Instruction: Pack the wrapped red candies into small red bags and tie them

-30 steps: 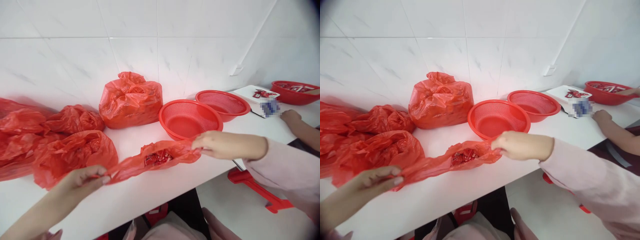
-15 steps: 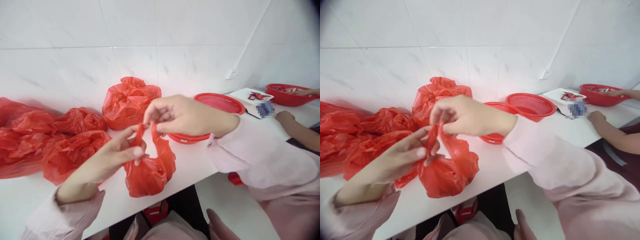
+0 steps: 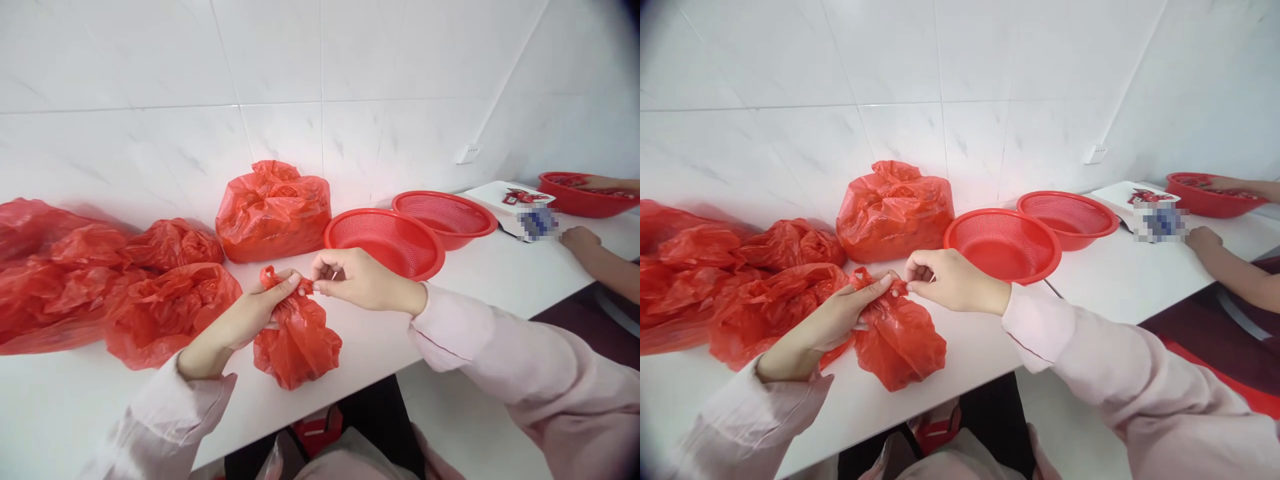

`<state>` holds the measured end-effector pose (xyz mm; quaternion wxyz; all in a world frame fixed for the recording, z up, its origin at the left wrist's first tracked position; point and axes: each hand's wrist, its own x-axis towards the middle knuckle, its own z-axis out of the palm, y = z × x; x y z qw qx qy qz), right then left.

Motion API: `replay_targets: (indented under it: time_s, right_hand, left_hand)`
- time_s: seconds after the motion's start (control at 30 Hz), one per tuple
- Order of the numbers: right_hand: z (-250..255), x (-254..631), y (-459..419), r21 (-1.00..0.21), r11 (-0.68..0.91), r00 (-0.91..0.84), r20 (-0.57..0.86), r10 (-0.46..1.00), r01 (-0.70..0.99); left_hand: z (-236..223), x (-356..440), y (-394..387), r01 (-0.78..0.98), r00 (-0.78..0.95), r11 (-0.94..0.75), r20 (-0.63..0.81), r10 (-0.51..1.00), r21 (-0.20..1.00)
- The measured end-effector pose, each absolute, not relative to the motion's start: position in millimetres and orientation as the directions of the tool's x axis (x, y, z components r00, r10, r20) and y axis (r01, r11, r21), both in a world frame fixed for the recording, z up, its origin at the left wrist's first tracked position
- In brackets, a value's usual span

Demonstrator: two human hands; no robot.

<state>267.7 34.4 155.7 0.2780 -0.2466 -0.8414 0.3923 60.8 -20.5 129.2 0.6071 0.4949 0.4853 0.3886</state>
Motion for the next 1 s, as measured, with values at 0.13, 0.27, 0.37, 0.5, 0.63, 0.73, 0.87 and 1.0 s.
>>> replay_targets:
  time_s: [0.13,0.27,0.37,0.5,0.63,0.73,0.87,1.0]
  right_hand:
    - [156,271,27,-0.756,0.632,-0.674,0.378,0.635,0.172]
    - [144,265,27,-0.718,0.668,-0.669,0.401,0.626,0.196]
    - [138,259,28,-0.732,0.663,-0.661,0.421,0.621,0.158]
    - [148,262,11,-0.709,0.692,-0.64,0.469,0.609,0.138]
    - [155,266,-3,-0.589,0.807,-0.732,0.529,0.429,0.047]
    - [144,262,10,-0.686,0.727,-0.667,0.546,0.507,-0.008]
    - [115,249,34,-0.913,0.407,-0.69,0.283,0.666,0.019]
    - [97,241,35,-0.983,0.183,-0.766,0.133,0.629,-0.02]
  left_hand:
    - [131,63,-21,-0.029,0.266,0.218,-0.202,0.942,0.976]
    - [137,67,-22,0.022,0.254,0.169,-0.169,0.952,0.985]
    - [138,69,-21,0.052,0.258,0.154,-0.163,0.952,0.987]
    - [137,65,-18,0.05,0.272,0.109,-0.119,0.955,0.993]
    - [141,57,-18,0.119,0.385,-0.025,-0.022,0.923,0.993]
    - [143,59,-19,0.233,0.451,-0.101,-0.016,0.892,0.967]
    - [138,67,-20,0.45,0.401,-0.246,0.051,0.915,0.859]
    - [121,67,-22,0.739,0.22,-0.398,0.364,0.905,0.544]
